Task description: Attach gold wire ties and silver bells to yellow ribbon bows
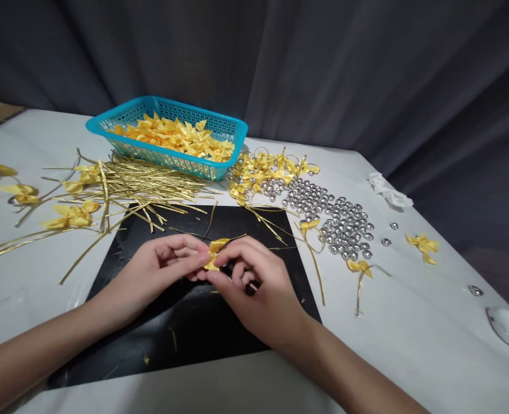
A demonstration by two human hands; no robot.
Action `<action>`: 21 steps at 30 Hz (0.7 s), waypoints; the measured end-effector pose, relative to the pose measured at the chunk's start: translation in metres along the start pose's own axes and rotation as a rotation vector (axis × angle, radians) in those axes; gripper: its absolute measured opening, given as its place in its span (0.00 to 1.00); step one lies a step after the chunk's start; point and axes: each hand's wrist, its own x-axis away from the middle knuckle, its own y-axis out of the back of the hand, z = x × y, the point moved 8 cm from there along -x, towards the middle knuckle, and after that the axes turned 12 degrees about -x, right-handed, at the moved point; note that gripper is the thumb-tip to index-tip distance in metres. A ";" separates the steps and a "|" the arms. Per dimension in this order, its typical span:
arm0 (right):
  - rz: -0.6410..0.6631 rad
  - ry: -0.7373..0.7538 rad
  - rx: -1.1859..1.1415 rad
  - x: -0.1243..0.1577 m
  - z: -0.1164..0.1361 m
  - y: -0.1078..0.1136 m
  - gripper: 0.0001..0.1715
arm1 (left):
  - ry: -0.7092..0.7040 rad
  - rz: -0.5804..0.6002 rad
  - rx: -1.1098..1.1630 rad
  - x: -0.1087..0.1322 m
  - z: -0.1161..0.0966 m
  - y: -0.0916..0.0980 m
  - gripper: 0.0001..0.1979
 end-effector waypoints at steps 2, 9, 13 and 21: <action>-0.097 -0.152 -0.119 0.000 -0.010 0.009 0.09 | -0.003 0.001 0.009 0.000 0.000 0.001 0.06; -0.025 -0.445 -0.207 0.000 -0.029 0.004 0.27 | -0.054 0.011 -0.059 0.001 -0.004 0.000 0.07; 0.108 -0.641 -0.230 0.005 -0.038 -0.002 0.23 | -0.071 -0.042 -0.107 0.002 -0.004 0.002 0.07; 0.101 -0.282 0.114 -0.009 -0.001 0.031 0.12 | -0.068 -0.009 -0.309 0.003 -0.002 -0.006 0.10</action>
